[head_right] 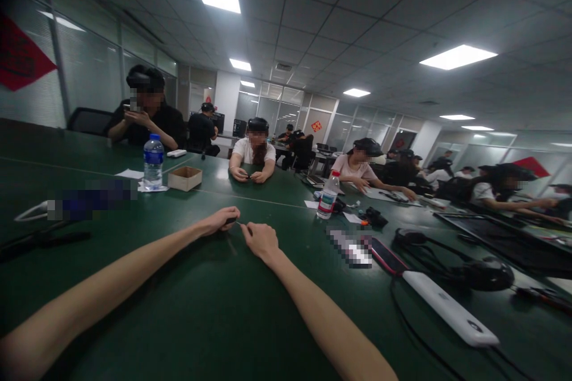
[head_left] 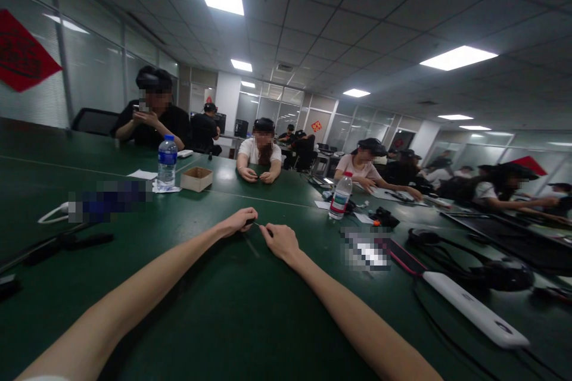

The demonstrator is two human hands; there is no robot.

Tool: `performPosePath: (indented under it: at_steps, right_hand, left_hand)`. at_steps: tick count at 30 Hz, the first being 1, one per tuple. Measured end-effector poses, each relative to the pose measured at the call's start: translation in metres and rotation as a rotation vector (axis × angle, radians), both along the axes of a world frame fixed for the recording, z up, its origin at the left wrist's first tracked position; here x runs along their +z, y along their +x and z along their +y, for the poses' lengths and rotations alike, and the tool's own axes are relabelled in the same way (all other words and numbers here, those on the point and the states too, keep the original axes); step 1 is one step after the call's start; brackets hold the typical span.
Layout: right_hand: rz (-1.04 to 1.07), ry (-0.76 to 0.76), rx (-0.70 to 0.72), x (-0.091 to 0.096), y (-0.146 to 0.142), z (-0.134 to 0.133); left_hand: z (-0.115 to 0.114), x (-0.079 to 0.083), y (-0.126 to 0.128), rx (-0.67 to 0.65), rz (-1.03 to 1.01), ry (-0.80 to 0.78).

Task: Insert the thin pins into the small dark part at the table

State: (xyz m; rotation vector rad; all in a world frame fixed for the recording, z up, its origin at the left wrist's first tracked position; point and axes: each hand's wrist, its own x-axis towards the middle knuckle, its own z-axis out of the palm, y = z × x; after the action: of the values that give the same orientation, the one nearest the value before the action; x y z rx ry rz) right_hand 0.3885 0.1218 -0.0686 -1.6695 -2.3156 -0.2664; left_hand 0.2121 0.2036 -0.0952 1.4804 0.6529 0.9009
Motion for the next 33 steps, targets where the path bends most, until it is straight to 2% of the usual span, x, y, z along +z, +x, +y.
performPosePath:
  at_steps: [11, 22, 24, 27, 29, 33]
  right_hand:
    - [0.011, 0.007, -0.04, -0.002, -0.002, 0.0]
    - [-0.014, 0.003, 0.007, 0.004, 0.002, -0.002]
    - [-0.035, -0.011, 0.052, 0.006, -0.001, -0.005]
    - [-0.116, -0.073, 0.228, 0.006, -0.009, -0.01]
    - [-0.136, -0.07, 0.273, 0.005, -0.014, -0.011]
    - [-0.056, 0.012, 0.088, 0.0, -0.015, -0.008]
  left_hand:
    - [-0.005, 0.005, 0.002, 0.016, 0.036, 0.012]
    - [-0.007, 0.004, -0.001, 0.0, 0.011, 0.019]
    - [-0.007, 0.004, -0.001, -0.001, 0.014, 0.015]
    - [-0.007, 0.005, 0.0, 0.018, 0.037, 0.008]
    - [-0.008, 0.006, 0.001, 0.033, 0.041, 0.007]
    - [-0.006, 0.005, 0.001, 0.041, 0.027, -0.004]
